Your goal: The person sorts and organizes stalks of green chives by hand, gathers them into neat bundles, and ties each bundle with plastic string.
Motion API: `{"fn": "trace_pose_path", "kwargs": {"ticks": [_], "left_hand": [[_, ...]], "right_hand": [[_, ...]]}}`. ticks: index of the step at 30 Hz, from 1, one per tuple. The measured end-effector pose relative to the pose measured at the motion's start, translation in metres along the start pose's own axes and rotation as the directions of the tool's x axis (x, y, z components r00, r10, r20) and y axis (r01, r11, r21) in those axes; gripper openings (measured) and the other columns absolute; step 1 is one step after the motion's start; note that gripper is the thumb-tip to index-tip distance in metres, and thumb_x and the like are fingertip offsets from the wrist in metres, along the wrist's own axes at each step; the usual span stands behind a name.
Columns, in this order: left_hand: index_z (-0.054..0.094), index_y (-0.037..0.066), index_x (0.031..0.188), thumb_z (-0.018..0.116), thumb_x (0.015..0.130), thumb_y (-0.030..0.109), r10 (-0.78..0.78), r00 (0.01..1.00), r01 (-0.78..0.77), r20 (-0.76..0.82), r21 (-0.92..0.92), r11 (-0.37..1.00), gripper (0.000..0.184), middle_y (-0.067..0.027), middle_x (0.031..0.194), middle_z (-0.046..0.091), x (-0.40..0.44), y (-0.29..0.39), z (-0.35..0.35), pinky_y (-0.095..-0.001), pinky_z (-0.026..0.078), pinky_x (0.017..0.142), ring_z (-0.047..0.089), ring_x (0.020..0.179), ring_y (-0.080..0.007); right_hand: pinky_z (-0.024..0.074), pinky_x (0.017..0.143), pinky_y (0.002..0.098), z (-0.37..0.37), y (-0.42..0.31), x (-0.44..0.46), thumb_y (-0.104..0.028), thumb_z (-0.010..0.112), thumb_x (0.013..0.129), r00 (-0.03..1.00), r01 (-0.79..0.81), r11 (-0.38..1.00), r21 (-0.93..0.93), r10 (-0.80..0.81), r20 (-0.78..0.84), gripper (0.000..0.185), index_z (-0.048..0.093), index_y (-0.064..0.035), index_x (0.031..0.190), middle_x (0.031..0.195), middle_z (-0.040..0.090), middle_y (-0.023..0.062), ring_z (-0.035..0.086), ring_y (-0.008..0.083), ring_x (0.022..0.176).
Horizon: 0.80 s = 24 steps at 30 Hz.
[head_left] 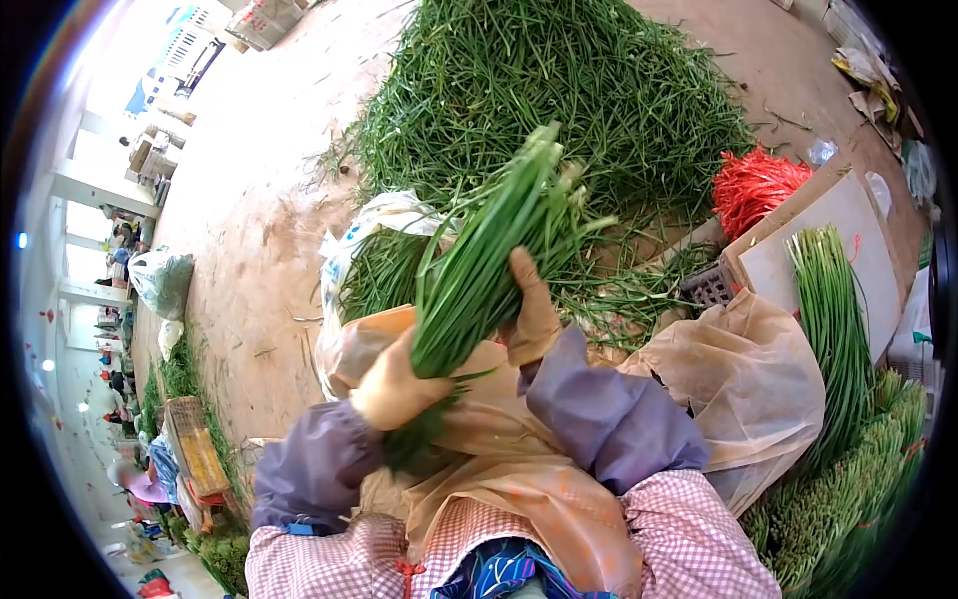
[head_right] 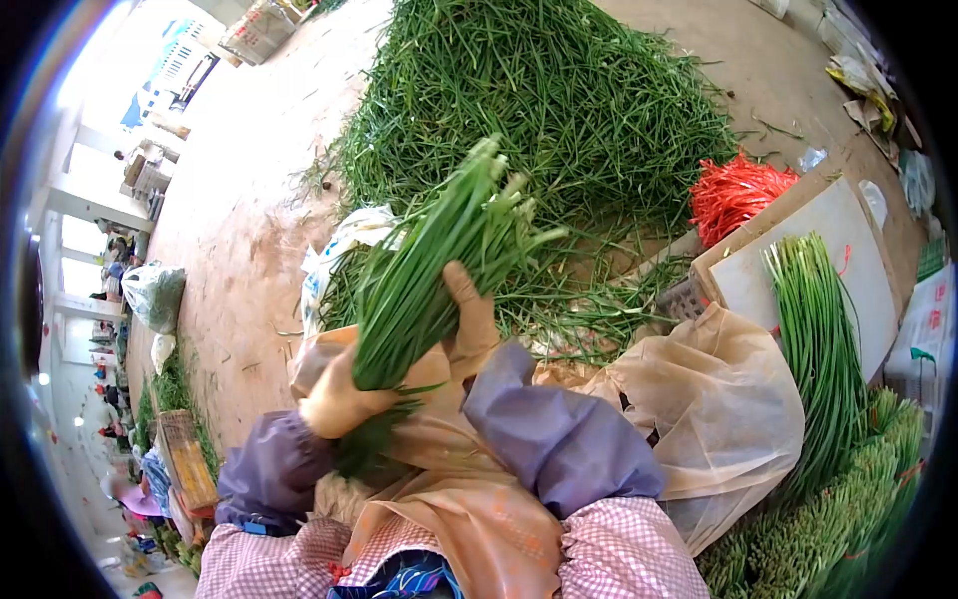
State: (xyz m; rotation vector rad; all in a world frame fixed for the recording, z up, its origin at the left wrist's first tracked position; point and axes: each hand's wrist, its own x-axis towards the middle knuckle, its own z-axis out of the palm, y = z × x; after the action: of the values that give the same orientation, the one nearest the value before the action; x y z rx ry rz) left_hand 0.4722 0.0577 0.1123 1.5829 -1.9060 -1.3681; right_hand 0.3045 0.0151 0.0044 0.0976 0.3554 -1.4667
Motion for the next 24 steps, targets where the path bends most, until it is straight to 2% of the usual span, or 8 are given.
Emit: {"fn": "trace_pose_path", "kwargs": {"ticks": [2,6,15,16,17,18,20,24], "left_hand": [[0.053,-0.001,0.127,0.068,0.078,0.004,0.060,0.998,-0.040,-0.034,0.432,0.901,0.051,-0.0130,0.108,0.066,-0.023,0.034,-0.032,-0.0292,0.049,0.085,0.061,0.099,-0.0157],[0.051,0.001,0.130,0.071,0.078,0.011,-0.222,0.970,0.243,-0.100,0.330,0.912,0.056,-0.0270,0.106,0.065,-0.063,0.039,-0.069,-0.0383,0.052,0.081,0.068,0.098,-0.0325],[0.059,-0.001,0.107,0.071,0.063,0.001,-0.256,0.963,0.267,0.090,-0.145,0.953,0.045,-0.0019,0.088,0.062,-0.094,-0.040,-0.075,-0.0299,0.048,0.071,0.055,0.080,-0.0120],[0.059,-0.001,0.107,0.071,0.063,0.001,-0.272,0.957,0.287,0.102,-0.175,0.942,0.045,-0.0018,0.088,0.062,-0.097,-0.039,-0.076,-0.0299,0.048,0.071,0.055,0.080,-0.0120],[0.059,-0.001,0.107,0.071,0.064,0.001,-0.282,0.952,0.301,0.116,-0.201,0.932,0.045,-0.0017,0.088,0.062,-0.098,-0.039,-0.077,-0.0300,0.048,0.071,0.055,0.080,-0.0120],[0.059,-0.001,0.107,0.071,0.064,0.001,-0.288,0.949,0.311,0.130,-0.224,0.923,0.045,-0.0016,0.088,0.062,-0.098,-0.040,-0.079,-0.0300,0.048,0.071,0.055,0.079,-0.0120],[0.059,-0.001,0.107,0.072,0.064,0.001,-0.271,0.957,0.286,0.103,-0.170,0.943,0.045,-0.0017,0.086,0.061,-0.101,-0.048,-0.078,-0.0293,0.047,0.070,0.055,0.077,-0.0127],[0.057,0.000,0.114,0.071,0.069,0.003,-0.213,0.975,0.220,0.071,-0.118,0.968,0.047,-0.0044,0.091,0.063,-0.103,-0.054,-0.070,-0.0292,0.049,0.074,0.057,0.082,-0.0129]], "right_hand": [[0.0543,0.088,0.0342,-0.004,-0.004,0.021,-0.033,0.070,0.089,0.988,0.127,0.992,0.002,-0.127,0.084,0.047,0.057,-0.0040,0.123,0.111,0.067,0.0078,0.065,0.0206,0.100],[0.0512,0.085,0.0294,0.031,-0.011,0.024,-0.025,0.066,0.093,0.878,0.475,0.853,-0.217,-0.442,0.185,0.035,0.059,-0.0053,0.121,0.108,0.066,0.0043,0.062,0.0145,0.098],[0.0445,0.058,0.0324,-0.015,-0.011,0.053,-0.023,0.056,0.099,0.782,0.560,0.047,-0.827,-0.357,0.510,0.021,0.064,-0.0049,0.092,0.069,0.061,0.0046,0.054,0.0145,0.061],[0.0438,0.051,0.0299,-0.009,-0.030,0.056,-0.022,0.053,0.100,0.869,0.421,0.124,-0.899,-0.339,0.360,0.021,0.062,-0.0058,0.088,0.068,0.060,0.0036,0.053,0.0127,0.057],[0.0395,0.040,0.0271,0.003,-0.050,0.060,-0.021,0.051,0.100,0.950,0.134,0.728,-0.672,-0.288,-0.123,0.021,0.062,-0.0068,0.087,0.066,0.060,0.0033,0.049,0.0118,0.047],[0.0309,0.030,0.0253,-0.066,-0.100,0.102,-0.020,0.051,0.099,0.993,0.096,0.939,-0.331,-0.067,0.096,0.019,0.061,-0.0069,0.090,0.059,0.055,0.0018,0.042,0.0107,0.038],[0.0225,0.028,0.0238,-0.039,-0.133,0.077,-0.022,0.055,0.099,0.820,0.276,0.690,-0.669,-0.532,-0.210,0.020,0.063,-0.0065,0.091,0.047,0.040,-0.0040,0.034,0.0049,0.036],[0.0378,0.047,0.0178,0.030,-0.110,-0.003,-0.023,0.068,0.092,0.972,0.219,0.382,-0.898,-0.168,0.166,0.013,0.072,-0.0114,0.093,0.069,0.061,-0.0026,0.046,0.0021,0.052]]}}
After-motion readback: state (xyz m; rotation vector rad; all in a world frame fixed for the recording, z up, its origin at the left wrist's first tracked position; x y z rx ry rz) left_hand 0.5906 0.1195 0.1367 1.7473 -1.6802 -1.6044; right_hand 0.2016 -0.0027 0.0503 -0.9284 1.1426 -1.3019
